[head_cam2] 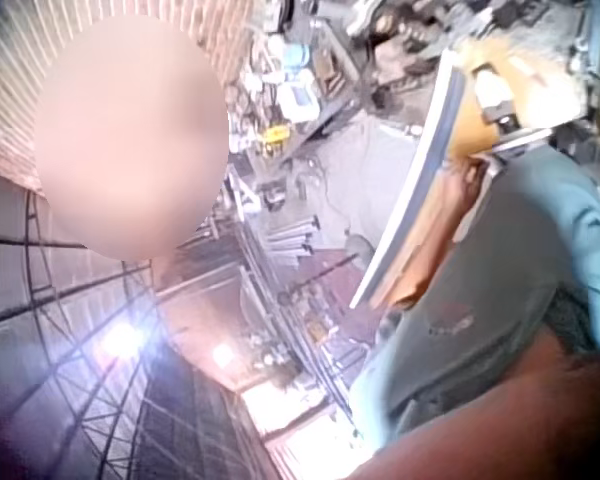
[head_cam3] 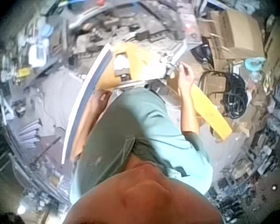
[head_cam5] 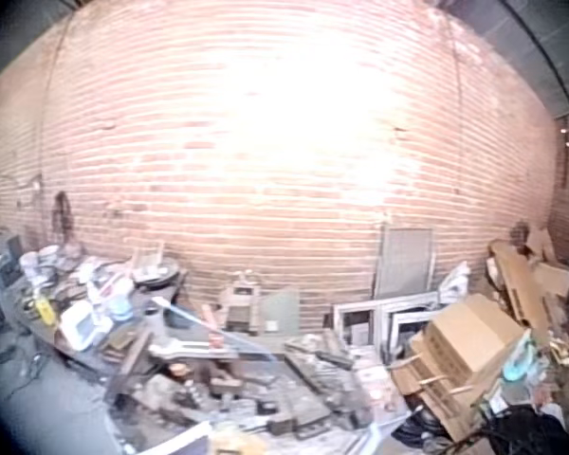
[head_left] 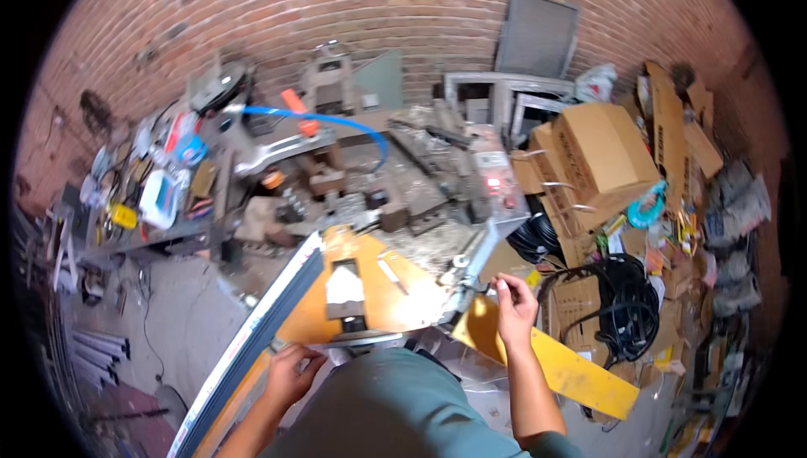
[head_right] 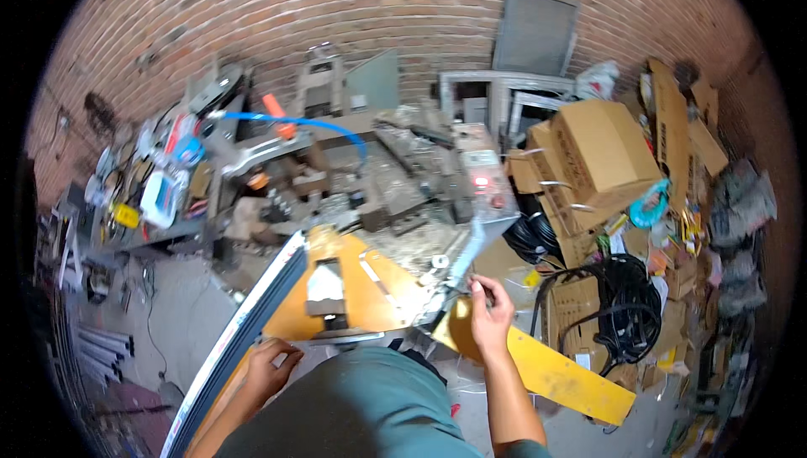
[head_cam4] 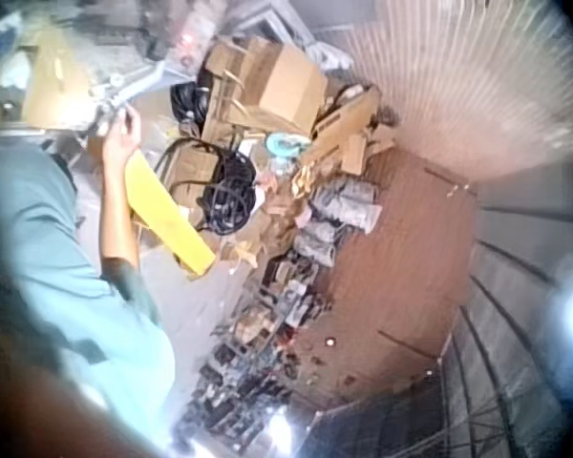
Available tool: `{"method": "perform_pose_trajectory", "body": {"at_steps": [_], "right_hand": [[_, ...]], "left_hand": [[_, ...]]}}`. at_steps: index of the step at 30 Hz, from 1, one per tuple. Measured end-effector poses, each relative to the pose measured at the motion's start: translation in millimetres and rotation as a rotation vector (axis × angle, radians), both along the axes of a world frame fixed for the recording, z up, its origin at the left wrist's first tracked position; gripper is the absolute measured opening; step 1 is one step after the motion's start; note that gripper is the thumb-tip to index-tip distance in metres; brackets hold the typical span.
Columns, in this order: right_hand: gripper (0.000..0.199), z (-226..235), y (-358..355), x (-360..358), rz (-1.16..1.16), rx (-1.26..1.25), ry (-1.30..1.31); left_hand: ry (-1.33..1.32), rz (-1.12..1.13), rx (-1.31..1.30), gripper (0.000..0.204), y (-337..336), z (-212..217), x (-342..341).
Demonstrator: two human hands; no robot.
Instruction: The person positions metal pieces in a specialized corner-clamping jig, uses an Allen key to tighten bolts securing the assembly, and applies a marker to indicate specific points on the metal.
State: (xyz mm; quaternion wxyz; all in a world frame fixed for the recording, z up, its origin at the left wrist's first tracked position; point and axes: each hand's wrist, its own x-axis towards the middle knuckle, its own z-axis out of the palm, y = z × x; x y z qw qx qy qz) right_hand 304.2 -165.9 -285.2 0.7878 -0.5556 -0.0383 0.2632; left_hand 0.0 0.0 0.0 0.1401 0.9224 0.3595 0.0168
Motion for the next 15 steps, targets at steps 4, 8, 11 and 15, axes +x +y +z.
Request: {"method": "perform_pose_trajectory", "body": {"at_steps": [4, 8, 11, 15], "right_hand": [[0.014, -95.8, -45.0, 49.1, 0.205, -0.349, -0.549], [0.02, -124.5, -32.3, 56.4, 0.338, -0.602, -1.18], [0.031, -159.8, -19.5, 62.9, 0.237, -0.834, -1.347], [0.028, -164.2, 4.5, 68.1, 0.325, -1.026, -1.268]], "left_hand": [[-0.477, 0.038, -0.192, 0.01, -42.9, -280.5, -28.3], [-0.548, 0.047, -0.24, 0.01, -58.6, -348.0, -30.6], [-0.618, 0.036, -0.304, 0.01, -52.5, -354.7, -40.2], [-0.647, -0.059, -0.272, 0.01, -21.9, -328.6, -48.4]]}}
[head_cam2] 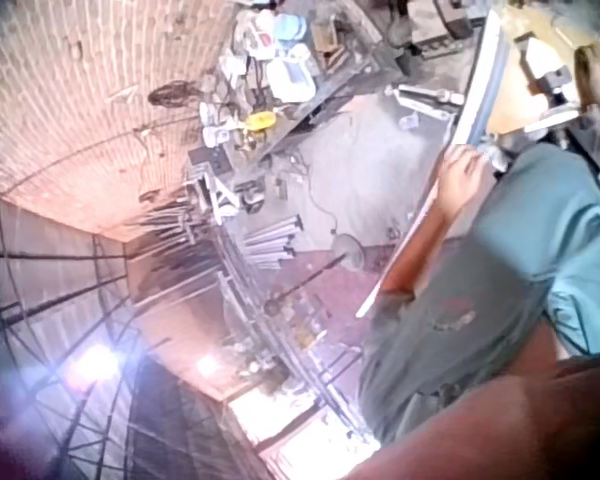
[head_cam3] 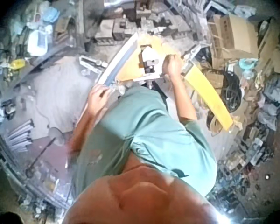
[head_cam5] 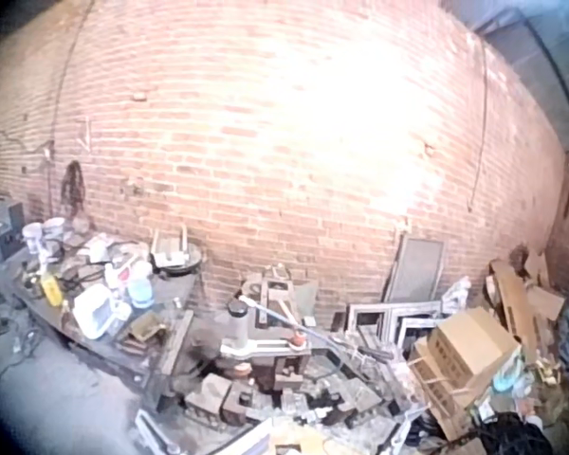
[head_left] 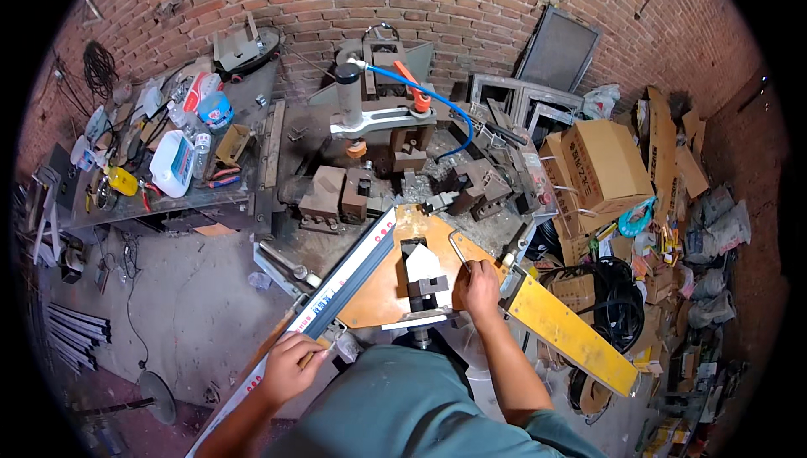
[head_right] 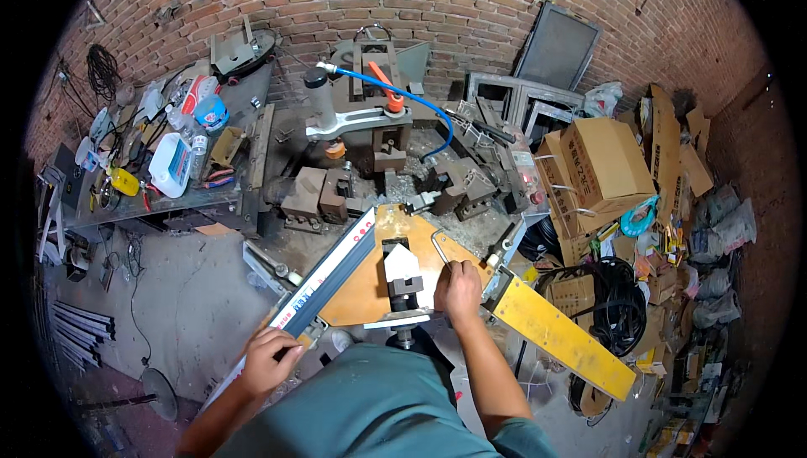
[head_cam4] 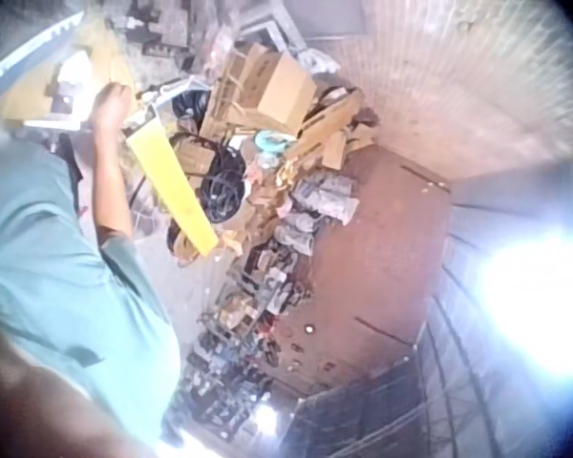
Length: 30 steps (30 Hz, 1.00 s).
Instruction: The person positions metal pieces in a specialized corner-clamping jig, uses an Allen key to tighten bolts securing the assembly, and applies a marker to indicate specific points on the metal.
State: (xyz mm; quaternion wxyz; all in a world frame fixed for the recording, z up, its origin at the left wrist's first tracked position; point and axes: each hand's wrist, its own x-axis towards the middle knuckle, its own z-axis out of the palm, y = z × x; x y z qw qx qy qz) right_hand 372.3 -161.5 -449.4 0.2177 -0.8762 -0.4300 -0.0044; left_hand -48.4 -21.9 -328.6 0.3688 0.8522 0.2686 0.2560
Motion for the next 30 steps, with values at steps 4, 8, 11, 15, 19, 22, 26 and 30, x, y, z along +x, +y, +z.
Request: {"method": "perform_pose_trajectory", "body": {"at_steps": [4, 8, 11, 15, 19, 22, 26, 30], "right_hand": [[0.024, -7.1, 14.7, 9.6, -0.016, -0.044, 0.064], [0.023, -19.1, -4.8, 18.3, 0.031, 0.015, 0.11], [0.024, -14.5, -13.9, 8.5, -0.072, 0.054, 0.443], [0.024, -12.1, -18.9, -0.8, -0.069, 0.29, 0.683], [0.025, 19.8, -29.5, 0.4, -0.083, 0.343, 0.764], [0.025, 35.7, -26.5, -2.0, -0.059, 0.419, 0.777], [0.025, 60.8, -12.5, -5.7, -0.079, 0.548, 0.866], [0.026, 79.4, 20.1, -17.4, 0.027, 0.654, 0.884]], "left_hand": [[-0.005, 0.002, 0.166, 0.007, 53.4, 11.3, 33.9], [-0.119, 0.086, 0.218, 0.011, 116.5, 31.3, 118.6], [-0.219, 0.164, 0.005, 0.019, 152.9, 59.9, 186.1], [-0.294, 0.178, -0.149, 0.022, 216.5, 67.2, 242.6], [-0.256, 0.265, -0.128, 0.025, 246.1, 57.8, 274.7], [-0.349, 0.209, -0.185, 0.038, 268.2, 51.3, 273.5], [-0.285, 0.276, -0.074, 0.033, 213.3, 63.2, 280.3], [-0.049, -0.016, -0.267, 0.026, 97.7, 38.9, 256.6]]}}
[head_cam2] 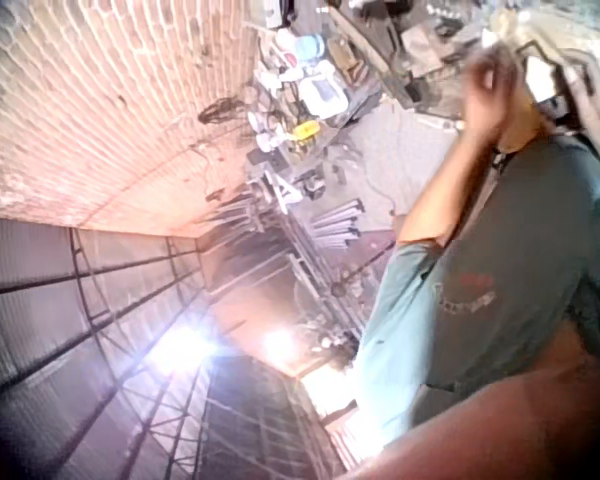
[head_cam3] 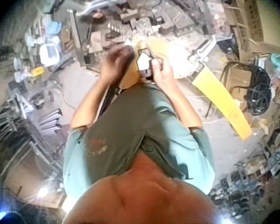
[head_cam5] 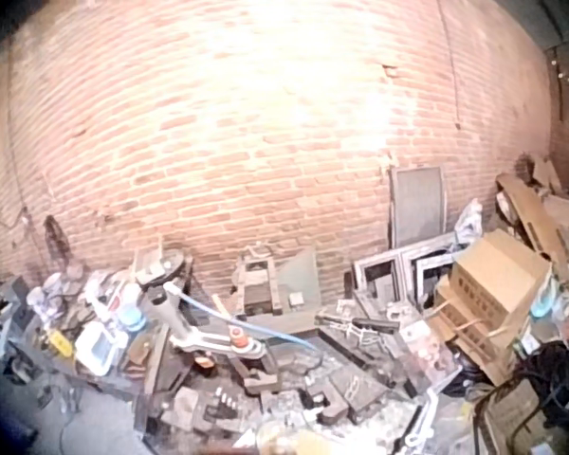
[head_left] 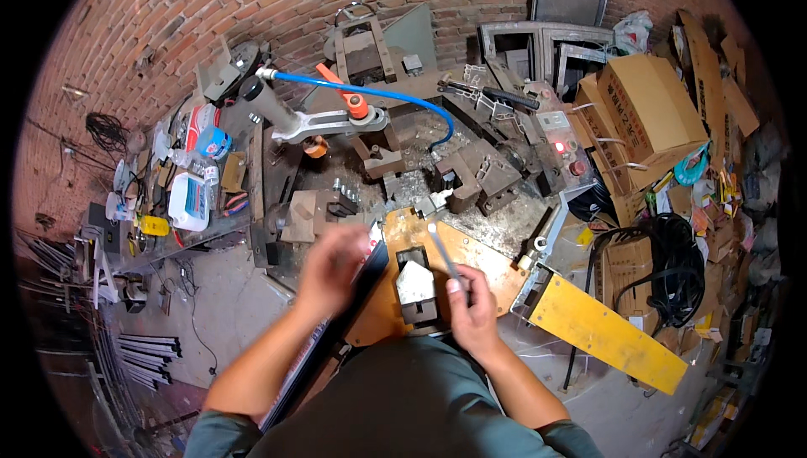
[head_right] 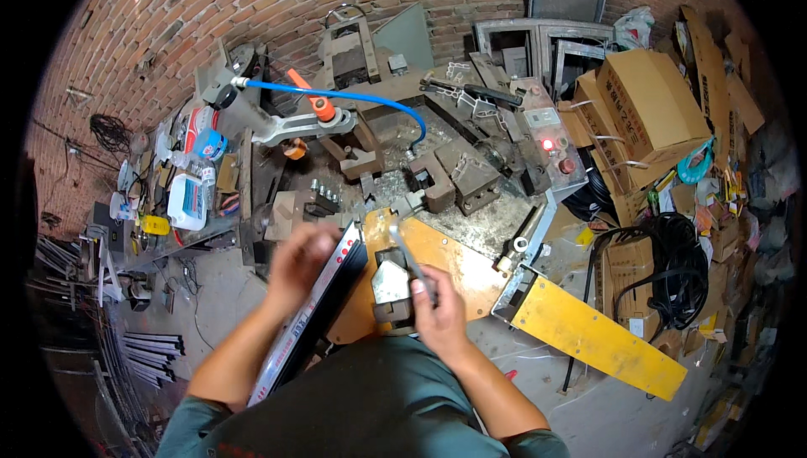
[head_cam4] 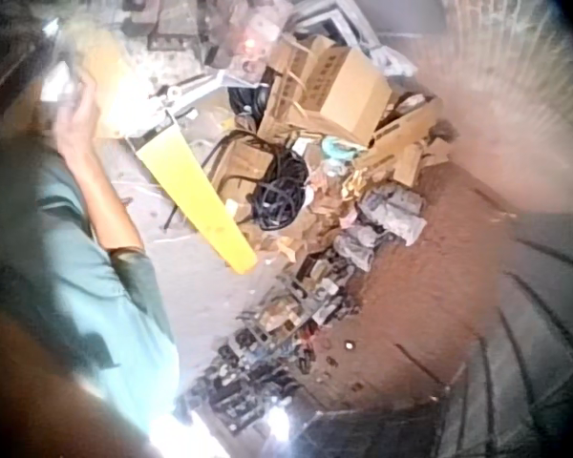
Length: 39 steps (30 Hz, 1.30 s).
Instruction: The person positions metal pieces in a specialized corner-clamping jig, uses an Allen key to tighten bolts securing the assembly, and applies a marker to indicate specific points on the metal.
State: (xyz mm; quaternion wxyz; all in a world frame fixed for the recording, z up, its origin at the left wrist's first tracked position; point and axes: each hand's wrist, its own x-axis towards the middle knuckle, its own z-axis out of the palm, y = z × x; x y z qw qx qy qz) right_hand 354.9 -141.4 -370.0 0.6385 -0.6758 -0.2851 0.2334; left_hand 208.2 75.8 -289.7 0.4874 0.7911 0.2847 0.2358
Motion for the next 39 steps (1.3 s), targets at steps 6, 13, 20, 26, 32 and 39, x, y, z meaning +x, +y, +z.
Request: {"method": "perform_pose_trajectory", "body": {"at_steps": [6, 13, 20, 26, 32, 39], "right_hand": [[0.035, 8.5, 50.6, -13.8, 0.326, 0.13, -0.363], [0.03, -33.5, 58.4, 37.4, 0.138, 0.019, -0.57], [0.021, -85.3, 35.6, 67.8, -0.05, -0.216, -0.663], [0.019, -89.5, 44.6, 69.3, -0.055, -0.347, -0.686], [0.019, -86.3, 44.0, 66.0, -0.045, -0.366, -0.696], [0.019, -83.4, 43.7, 67.3, -0.072, -0.346, -0.731]], "left_hand": [[0.021, 0.034, -0.334, 0.022, -53.6, -2.4, 4.3], [-0.038, 0.108, -0.178, 0.024, 83.2, 18.9, -35.5], [0.164, -0.038, 0.514, 0.021, 199.5, 29.6, -3.5], [0.074, 0.065, 0.395, 0.026, 230.5, 18.5, 16.7], [0.12, 0.073, 0.658, 0.022, 219.1, 14.3, -9.9], [0.472, -0.099, 0.636, 0.024, 210.0, -19.4, -9.6]]}}
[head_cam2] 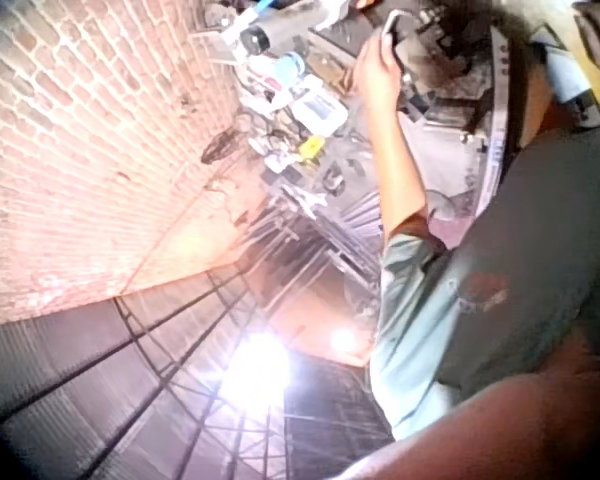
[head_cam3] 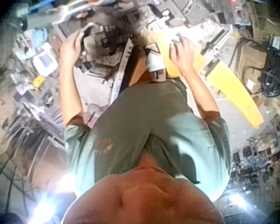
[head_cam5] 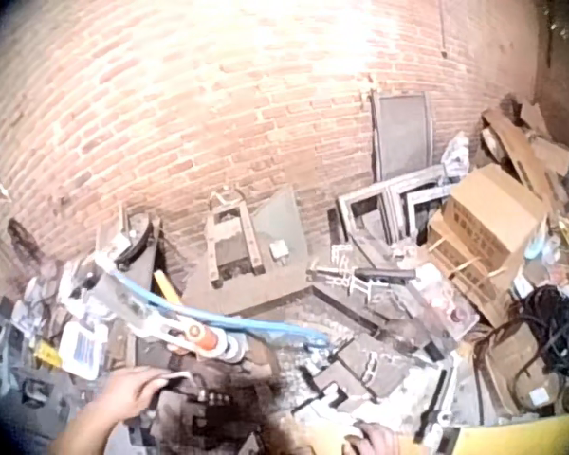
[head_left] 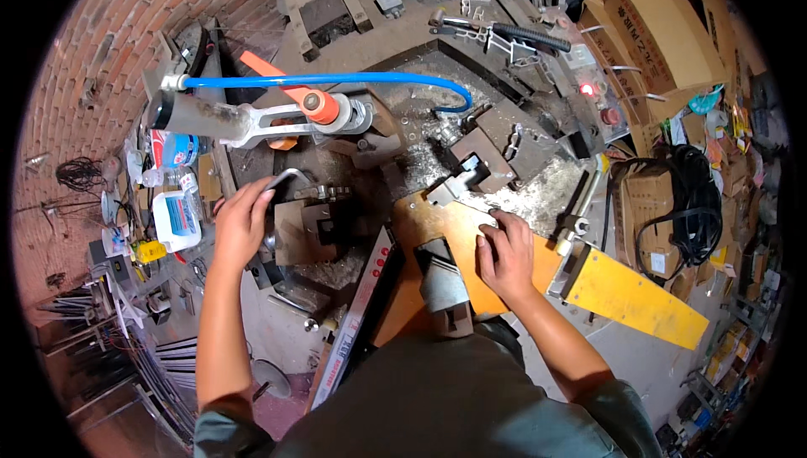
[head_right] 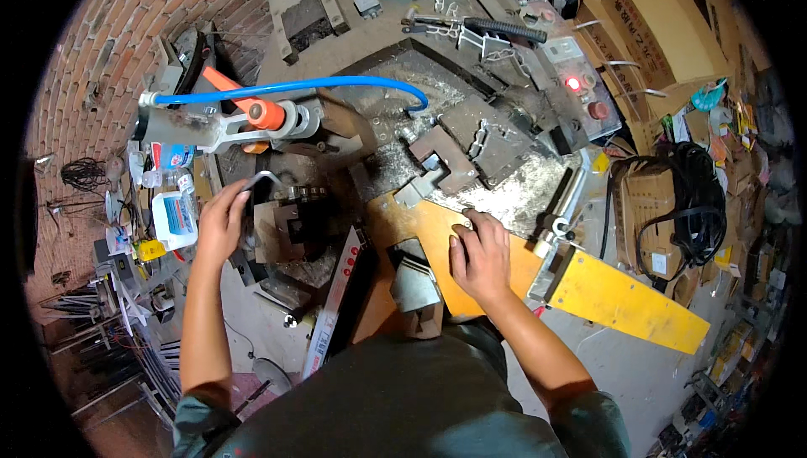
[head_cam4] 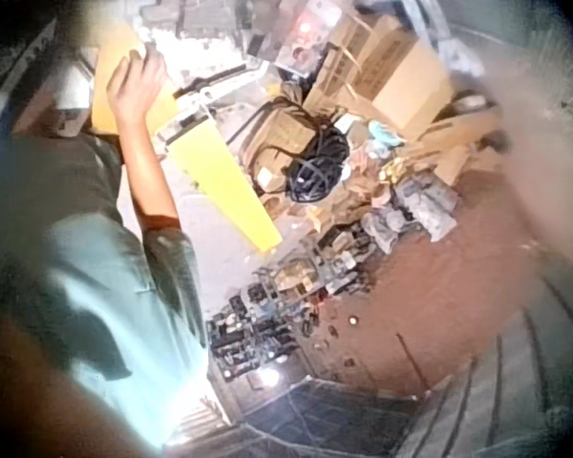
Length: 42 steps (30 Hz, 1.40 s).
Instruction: The person positions metal pieces in a specialized corner-clamping jig, uses an Allen key to tighten bolts securing the assembly, and applies a marker to indicate specific points on the metal.
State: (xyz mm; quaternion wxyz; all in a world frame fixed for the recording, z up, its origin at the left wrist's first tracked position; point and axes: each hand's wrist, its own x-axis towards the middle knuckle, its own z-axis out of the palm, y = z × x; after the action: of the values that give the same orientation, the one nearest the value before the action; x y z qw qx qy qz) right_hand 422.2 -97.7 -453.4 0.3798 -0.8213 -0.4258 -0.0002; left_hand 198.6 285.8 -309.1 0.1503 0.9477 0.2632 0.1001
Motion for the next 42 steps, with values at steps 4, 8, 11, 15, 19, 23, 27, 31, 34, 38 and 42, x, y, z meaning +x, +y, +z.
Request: {"method": "perform_pose_trajectory", "body": {"at_steps": [4, 8, 11, 15, 19, 23, 27, 31, 34, 38, 42], "right_hand": [[0.02, -6.0, -1.8, 3.9, 0.009, 0.013, -0.007], [0.021, -4.6, 1.8, 0.9, 0.015, 0.031, 0.004], [0.021, -5.8, -3.0, -2.4, -0.001, 0.013, 0.018], [0.021, -9.0, -6.2, -1.8, -0.01, 0.002, 0.026], [0.022, -9.2, -9.8, -4.9, -0.009, 0.0, 0.038], [0.022, -8.3, -6.6, 1.0, -0.002, 0.01, 0.041], [0.023, -6.6, -7.5, 1.1, -0.004, -0.009, 0.037], [0.023, -7.3, -7.8, 0.4, 0.001, -0.011, 0.039], [0.024, -7.9, -8.4, 1.1, 0.002, -0.02, 0.042], [0.025, -7.6, -9.7, 1.5, 0.001, -0.013, 0.037], [0.025, -7.6, -9.6, 3.5, 0.0, -0.013, 0.032]], "left_hand": [[0.292, 0.03, -0.14, 0.022, 4.0, 10.7, 35.4], [0.352, -0.138, -0.104, 0.022, 36.3, -22.1, 37.1], [0.437, -0.176, -0.189, 0.023, 34.3, -27.6, 49.3], [0.508, -0.173, -0.331, 0.027, 41.7, -33.3, 56.0], [0.568, -0.166, -0.396, 0.028, 45.8, -35.5, 63.3], [0.545, -0.138, -0.552, 0.027, 57.8, -53.7, 59.1], [0.593, -0.109, -0.63, 0.027, 67.8, -64.3, 60.2], [0.629, -0.323, -0.464, 0.026, 78.6, -74.0, 61.1], [0.704, -0.388, -0.399, 0.024, 72.4, -62.5, 70.6], [0.583, -0.435, -0.34, 0.026, 59.9, -41.5, 77.6], [0.524, -0.436, -0.267, 0.024, 49.9, -35.8, 78.9]]}}
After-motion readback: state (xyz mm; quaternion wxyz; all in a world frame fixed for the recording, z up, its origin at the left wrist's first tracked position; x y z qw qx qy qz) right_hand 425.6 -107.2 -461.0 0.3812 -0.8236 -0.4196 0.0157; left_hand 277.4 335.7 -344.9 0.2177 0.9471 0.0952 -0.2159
